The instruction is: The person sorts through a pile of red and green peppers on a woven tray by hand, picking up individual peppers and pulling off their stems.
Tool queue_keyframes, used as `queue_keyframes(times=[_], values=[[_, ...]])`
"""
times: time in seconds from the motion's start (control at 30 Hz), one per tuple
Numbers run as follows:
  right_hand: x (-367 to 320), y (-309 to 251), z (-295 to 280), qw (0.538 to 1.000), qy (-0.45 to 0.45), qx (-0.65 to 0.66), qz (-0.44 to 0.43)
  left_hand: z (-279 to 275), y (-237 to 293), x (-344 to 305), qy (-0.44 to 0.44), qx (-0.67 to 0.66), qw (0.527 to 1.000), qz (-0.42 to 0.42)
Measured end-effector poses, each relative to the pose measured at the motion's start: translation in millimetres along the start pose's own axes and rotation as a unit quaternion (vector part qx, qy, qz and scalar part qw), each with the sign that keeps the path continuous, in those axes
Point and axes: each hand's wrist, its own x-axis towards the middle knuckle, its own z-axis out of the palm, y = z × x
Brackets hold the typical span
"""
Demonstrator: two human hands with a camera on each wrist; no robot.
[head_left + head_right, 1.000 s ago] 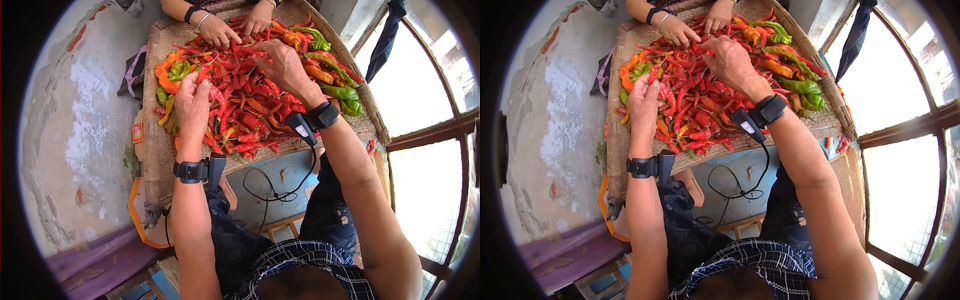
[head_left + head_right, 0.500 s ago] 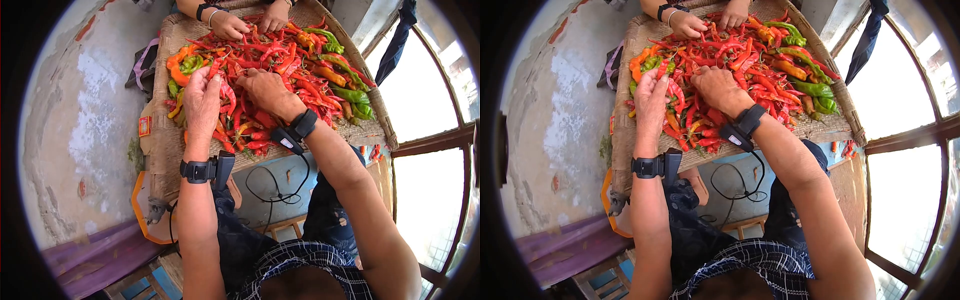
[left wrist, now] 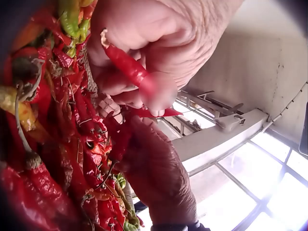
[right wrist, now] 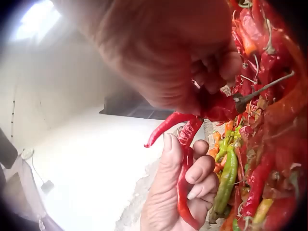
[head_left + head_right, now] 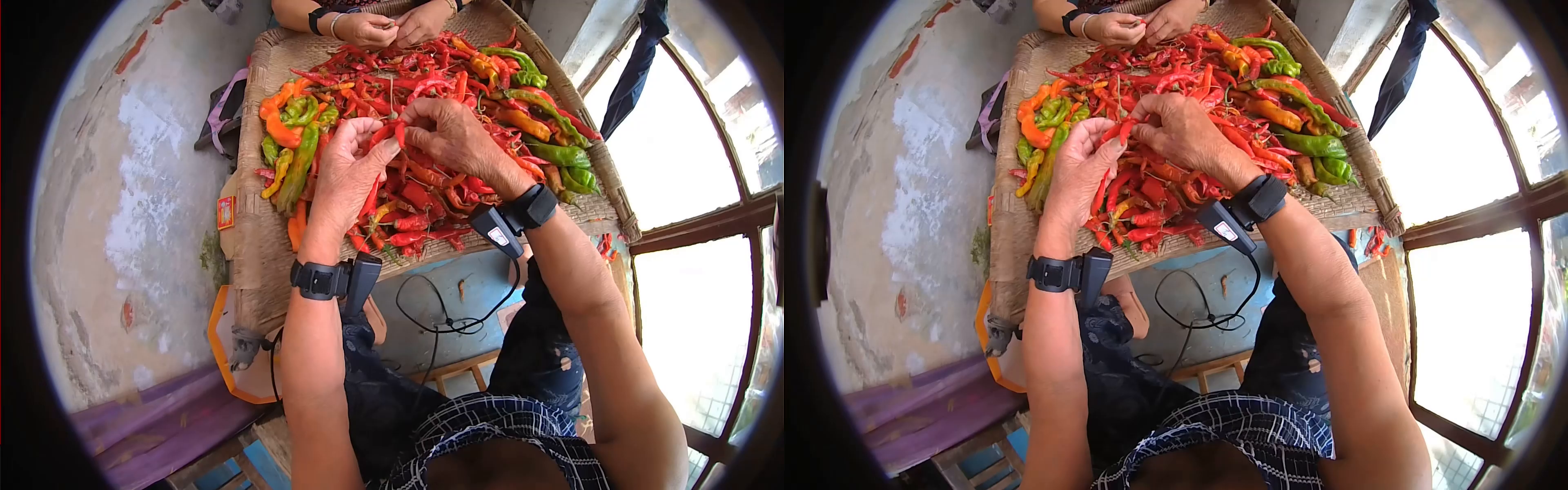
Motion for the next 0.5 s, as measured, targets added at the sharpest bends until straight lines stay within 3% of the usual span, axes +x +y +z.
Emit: queue_keyframes(times=[0.17,0.33,0.37,0.43,0.5], values=[[-14.7,2.7,2.1,0.994,-0.018,-0.053,-0.099,5.1,-7.9,-1.1,-0.088,0.034,0.995,-0.032],[-23.0,-23.1,-14.6,0.993,-0.114,0.038,0.008,7.7,-7.4,1.3,-0.011,-0.026,0.999,-0.022],[-22.2,-22.8,-18.7,0.993,-0.113,0.038,0.008,7.8,-5.7,1.1,-0.012,-0.026,0.999,-0.022],[-16.1,-18.4,-29.4,0.984,-0.087,0.122,0.094,7.2,-2.6,0.0,0.039,-0.075,0.996,-0.037],[-8.4,-12.1,-42.2,0.991,-0.054,0.108,0.058,-0.7,-3.7,2.5,0.059,-0.062,0.996,-0.03]])
